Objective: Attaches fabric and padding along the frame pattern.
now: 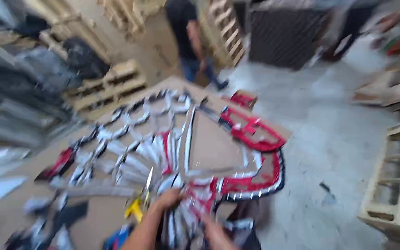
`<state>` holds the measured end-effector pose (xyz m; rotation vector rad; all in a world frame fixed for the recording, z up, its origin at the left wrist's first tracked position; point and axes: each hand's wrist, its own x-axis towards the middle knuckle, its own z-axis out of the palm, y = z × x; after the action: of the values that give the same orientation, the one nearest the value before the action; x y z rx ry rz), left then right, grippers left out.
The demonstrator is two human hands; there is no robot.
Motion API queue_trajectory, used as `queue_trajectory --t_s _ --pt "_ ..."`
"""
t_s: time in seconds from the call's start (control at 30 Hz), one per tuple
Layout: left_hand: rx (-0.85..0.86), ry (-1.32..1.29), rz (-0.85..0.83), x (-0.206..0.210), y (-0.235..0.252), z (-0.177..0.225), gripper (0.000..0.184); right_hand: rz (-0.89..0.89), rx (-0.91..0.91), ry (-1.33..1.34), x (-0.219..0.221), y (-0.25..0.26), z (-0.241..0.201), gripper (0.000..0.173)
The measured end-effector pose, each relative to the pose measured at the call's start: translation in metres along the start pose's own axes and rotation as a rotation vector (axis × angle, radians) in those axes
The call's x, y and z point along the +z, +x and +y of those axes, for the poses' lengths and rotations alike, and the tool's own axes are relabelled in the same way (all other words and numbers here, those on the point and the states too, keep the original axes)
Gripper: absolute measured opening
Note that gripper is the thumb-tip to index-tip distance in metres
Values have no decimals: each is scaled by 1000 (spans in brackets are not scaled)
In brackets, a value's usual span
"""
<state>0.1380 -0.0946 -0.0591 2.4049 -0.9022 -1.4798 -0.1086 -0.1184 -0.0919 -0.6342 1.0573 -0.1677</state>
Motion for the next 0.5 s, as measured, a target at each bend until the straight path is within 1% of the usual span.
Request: queue_trajectory --t_s 0.03,0.1,0.2,0.27,0.37,0.5 --pt "-30 -18 -42 0 -5 0 49 -20 32 -50 -4 3 3 46" --pt "-38 -46 -50 1 2 -10 48 -18 32 -92 -9 17 23 34" --pt "-7 -90 -36 0 12 -21 45 -72 -21 -137 -19 23 33 39" --pt "-21 -138 -42 -2 15 -21 42 -27 -31 -204 -18 23 30 40" --pt "-70 -155 -73 -2 17 -19 44 0 1 -339 -16 22 28 43" --pt "-78 -177 -101 -5 20 -18 44 -27 14 -274 -15 25 28 39"
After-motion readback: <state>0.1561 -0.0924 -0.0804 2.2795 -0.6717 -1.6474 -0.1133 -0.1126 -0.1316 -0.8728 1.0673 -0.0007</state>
